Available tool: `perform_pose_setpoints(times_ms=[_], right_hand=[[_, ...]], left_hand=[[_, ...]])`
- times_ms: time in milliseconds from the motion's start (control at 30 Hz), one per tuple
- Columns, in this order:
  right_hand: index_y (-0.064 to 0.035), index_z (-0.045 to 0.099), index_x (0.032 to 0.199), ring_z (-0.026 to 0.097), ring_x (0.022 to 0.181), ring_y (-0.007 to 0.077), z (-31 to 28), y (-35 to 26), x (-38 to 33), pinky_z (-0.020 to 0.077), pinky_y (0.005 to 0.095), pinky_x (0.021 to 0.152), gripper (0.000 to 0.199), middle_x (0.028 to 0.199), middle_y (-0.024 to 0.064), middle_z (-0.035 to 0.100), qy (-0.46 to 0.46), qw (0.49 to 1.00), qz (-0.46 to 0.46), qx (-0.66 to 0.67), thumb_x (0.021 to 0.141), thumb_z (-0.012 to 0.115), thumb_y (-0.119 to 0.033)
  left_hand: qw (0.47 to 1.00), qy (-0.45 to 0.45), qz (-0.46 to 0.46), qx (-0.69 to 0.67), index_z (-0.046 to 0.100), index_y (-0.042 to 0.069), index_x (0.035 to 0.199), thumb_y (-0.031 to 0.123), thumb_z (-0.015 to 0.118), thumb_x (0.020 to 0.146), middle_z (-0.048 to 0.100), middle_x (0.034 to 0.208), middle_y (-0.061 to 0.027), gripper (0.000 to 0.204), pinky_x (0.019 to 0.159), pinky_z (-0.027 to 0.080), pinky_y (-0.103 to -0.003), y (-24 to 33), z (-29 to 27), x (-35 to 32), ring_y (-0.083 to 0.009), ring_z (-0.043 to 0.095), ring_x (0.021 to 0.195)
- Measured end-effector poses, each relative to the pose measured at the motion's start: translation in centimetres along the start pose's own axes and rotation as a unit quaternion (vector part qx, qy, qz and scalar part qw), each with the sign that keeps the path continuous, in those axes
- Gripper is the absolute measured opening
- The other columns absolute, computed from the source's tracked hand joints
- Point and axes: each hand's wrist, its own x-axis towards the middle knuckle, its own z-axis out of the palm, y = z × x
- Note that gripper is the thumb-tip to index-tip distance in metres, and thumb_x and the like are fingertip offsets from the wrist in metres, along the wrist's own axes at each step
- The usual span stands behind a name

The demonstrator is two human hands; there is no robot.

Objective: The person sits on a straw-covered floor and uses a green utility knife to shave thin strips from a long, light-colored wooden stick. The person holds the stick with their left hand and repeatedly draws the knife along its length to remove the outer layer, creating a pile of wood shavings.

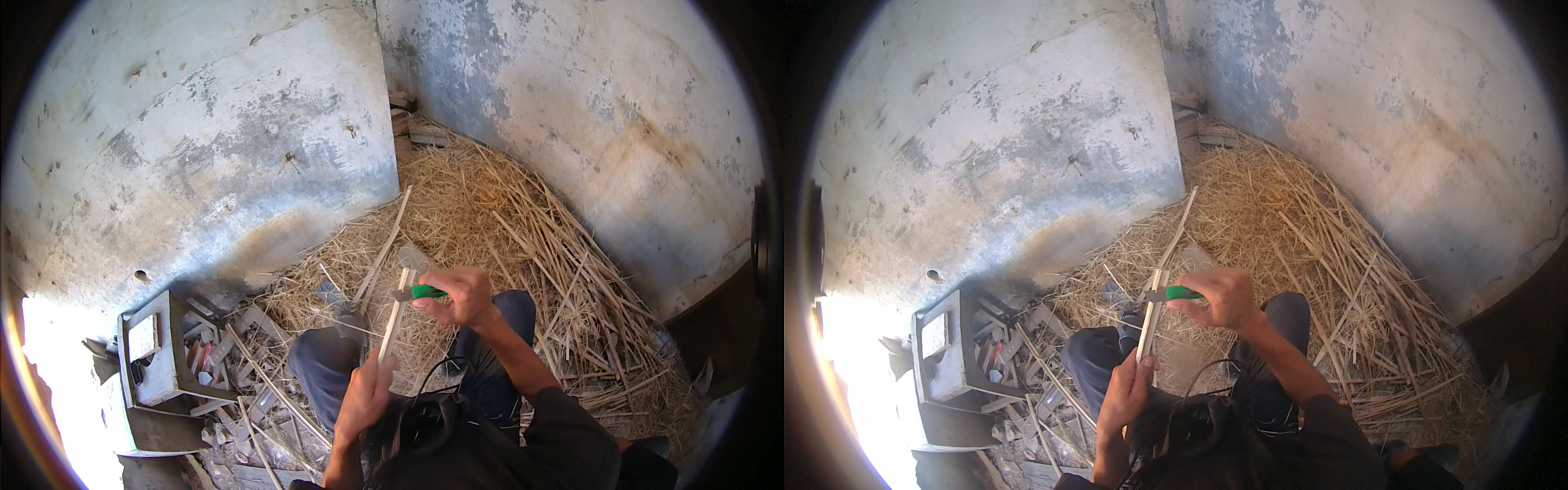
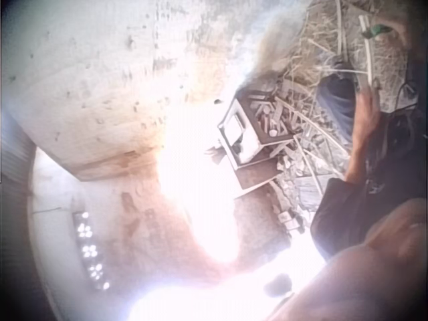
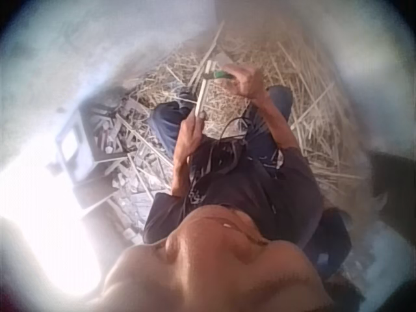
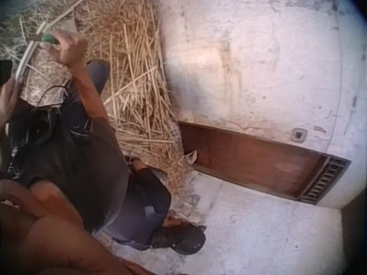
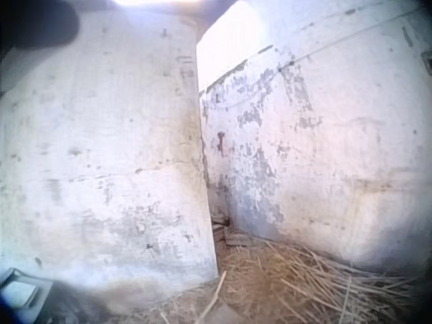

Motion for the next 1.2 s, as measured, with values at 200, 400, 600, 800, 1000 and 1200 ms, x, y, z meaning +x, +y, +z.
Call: perform_pose_setpoints(times_ms=[200,400,600,800,1000,1200], right_hand=[[-0.0135,0.077,0.088,0.066,0.054,0.0193,-0.3,0.6,0.2,0.0483,0.0345,0.049,0.039,0.069,-0.0008,0.069,0.029,0.999,-0.006,-0.023,0.094,0.079,-0.052],[-0.0137,0.077,0.087,0.066,0.052,0.018,-0.6,1.1,0.0,0.0473,0.0342,0.048,0.042,0.069,-0.0012,0.069,-0.006,0.999,0.014,-0.04,0.095,0.077,-0.055],[-0.013,0.077,0.089,0.066,0.052,0.0176,-0.4,1.1,0.0,0.0474,0.0339,0.047,0.045,0.068,-0.001,0.069,-0.005,0.999,0.019,-0.049,0.097,0.074,-0.057],[-0.0089,0.076,0.095,0.058,0.051,0.0117,-1.6,8.9,-2.1,0.0434,0.0343,0.05,0.053,0.063,0.0,0.064,0.083,0.937,0.319,-0.118,0.108,0.059,-0.058],[-0.0055,0.076,0.109,0.058,0.059,0.016,-2.6,7.2,-2.1,0.0399,0.0374,0.055,0.059,0.072,0.0038,0.066,0.045,0.947,0.31,0.068,0.107,0.057,-0.061],[-0.0098,0.074,0.107,0.071,0.064,0.0202,-0.3,0.0,-1.3,0.0518,0.0374,0.058,0.043,0.078,0.008,0.073,-0.041,0.96,0.23,0.156,0.104,0.068,-0.052]], left_hand=[[1.0,-0.005,-0.015,0.0,0.062,-0.001,0.112,0.018,0.052,0.113,0.054,0.071,-0.0143,0.022,0.064,0.046,-0.04,0.2,0.0,0.2,-0.0223,0.053,0.065],[1.0,-0.008,-0.017,-0.018,0.063,-0.002,0.111,0.019,0.053,0.113,0.055,0.071,-0.0132,0.024,0.065,0.046,-0.039,-0.8,0.1,0.1,-0.0201,0.053,0.066],[0.998,-0.019,-0.044,-0.048,0.064,-0.003,0.11,0.02,0.053,0.113,0.057,0.074,-0.013,0.026,0.068,0.048,-0.038,-2.0,-0.1,0.2,-0.0188,0.054,0.069],[0.993,-0.08,-0.077,-0.049,0.066,-0.001,0.109,0.023,0.052,0.115,0.055,0.072,-0.005,0.028,0.067,0.046,-0.035,-1.5,-1.7,-2.9,-0.0131,0.051,0.07],[0.992,-0.058,-0.1,-0.056,0.067,0.003,0.103,0.024,0.05,0.117,0.05,0.071,0.0025,0.03,0.06,0.04,-0.03,-3.6,-2.4,-2.4,-0.008,0.045,0.066],[0.982,-0.037,-0.117,-0.142,0.066,0.004,0.103,0.024,0.051,0.116,0.047,0.072,0.0053,0.028,0.059,0.038,-0.029,-2.8,-2.1,-0.8,-0.0069,0.042,0.066]])
